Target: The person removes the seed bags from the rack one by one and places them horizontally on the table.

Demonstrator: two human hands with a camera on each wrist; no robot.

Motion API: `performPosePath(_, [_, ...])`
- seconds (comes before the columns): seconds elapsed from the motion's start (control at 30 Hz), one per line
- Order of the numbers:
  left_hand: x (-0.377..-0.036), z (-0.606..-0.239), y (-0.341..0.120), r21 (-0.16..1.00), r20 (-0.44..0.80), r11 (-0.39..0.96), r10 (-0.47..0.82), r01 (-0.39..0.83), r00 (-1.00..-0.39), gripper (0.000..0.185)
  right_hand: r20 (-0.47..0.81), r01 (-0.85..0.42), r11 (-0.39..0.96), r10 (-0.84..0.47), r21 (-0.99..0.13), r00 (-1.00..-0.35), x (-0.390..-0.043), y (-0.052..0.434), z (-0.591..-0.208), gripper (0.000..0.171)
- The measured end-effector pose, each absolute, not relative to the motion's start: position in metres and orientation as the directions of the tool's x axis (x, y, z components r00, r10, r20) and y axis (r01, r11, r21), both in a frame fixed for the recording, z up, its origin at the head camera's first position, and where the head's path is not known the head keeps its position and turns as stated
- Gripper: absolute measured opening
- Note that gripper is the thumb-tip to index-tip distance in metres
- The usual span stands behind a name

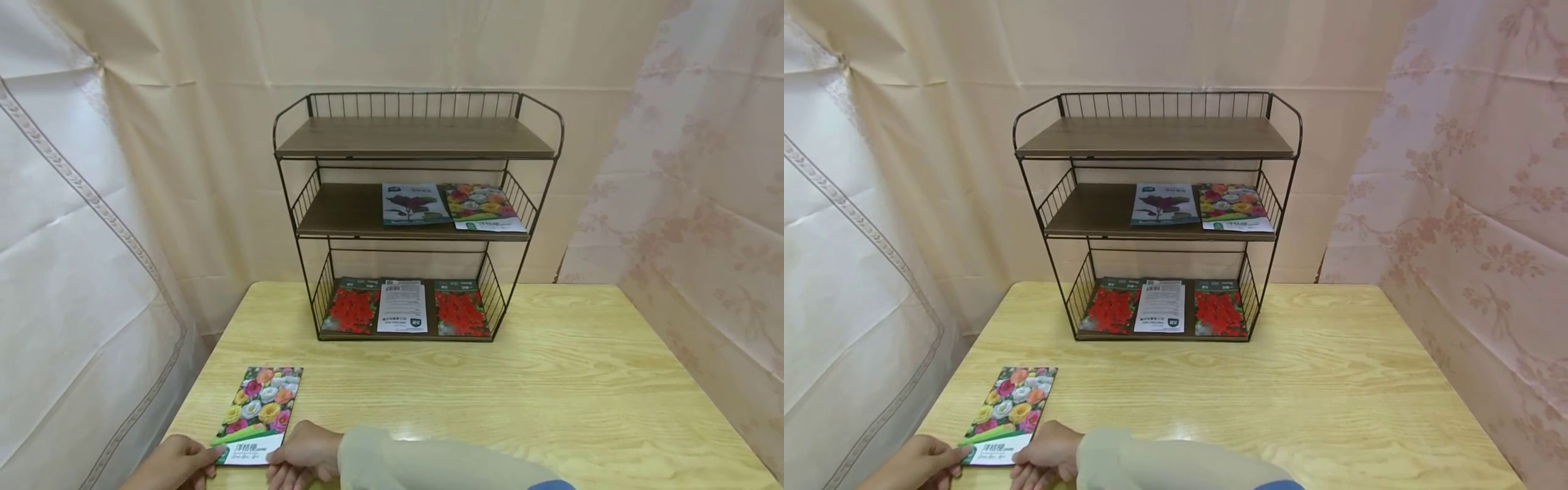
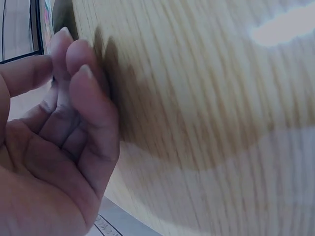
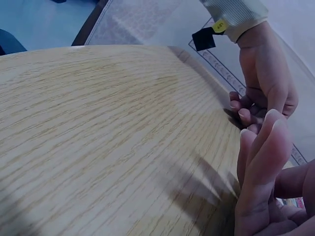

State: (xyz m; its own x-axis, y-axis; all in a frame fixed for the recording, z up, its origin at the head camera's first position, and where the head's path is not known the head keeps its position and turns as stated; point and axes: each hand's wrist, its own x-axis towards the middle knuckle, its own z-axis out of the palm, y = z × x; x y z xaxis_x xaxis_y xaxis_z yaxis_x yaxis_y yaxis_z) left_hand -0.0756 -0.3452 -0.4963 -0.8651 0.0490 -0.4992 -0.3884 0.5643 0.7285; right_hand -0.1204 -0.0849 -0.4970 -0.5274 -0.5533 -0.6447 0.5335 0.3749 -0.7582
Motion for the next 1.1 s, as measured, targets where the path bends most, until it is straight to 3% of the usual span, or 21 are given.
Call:
performPosePath(0.2, [-0.077, -0.496, -0.343, 0.673, -0.489, 0.639, 0.008, -0.372, -0.872, 0.041, -0.656, 0.521, 0.403, -0.532, -0.753, -0.535, -0.119, -0.084, -0.496, 0.032])
performPosePath(0.47, [-0.080, -0.500, -0.344, 0.506, -0.469, 0.761, -0.153, -0.406, -0.870, 0.046, -0.641, 0.456, 0.452, -0.571, -0.767, -0.513, -0.119, -0.080, -0.493, 0.039])
performPosePath(0.77, [-0.083, -0.491, -0.348, 0.471, -0.439, 0.803, -0.146, -0.366, -0.886, 0.050, -0.618, 0.456, 0.426, -0.630, -0.782, -0.471, -0.128, -0.066, -0.490, 0.038])
performPosePath(0.93, [-0.090, -0.485, -0.347, 0.462, -0.354, 0.833, -0.142, -0.305, -0.925, 0.055, -0.592, 0.418, 0.422, -0.628, -0.804, -0.505, -0.133, -0.060, -0.486, 0.037])
performPosePath(1.1, [-0.104, -0.470, -0.328, 0.455, -0.238, 0.861, -0.129, -0.227, -0.963, 0.046, -0.527, 0.321, 0.421, -0.614, -0.849, -0.588, -0.139, -0.053, -0.480, 0.037])
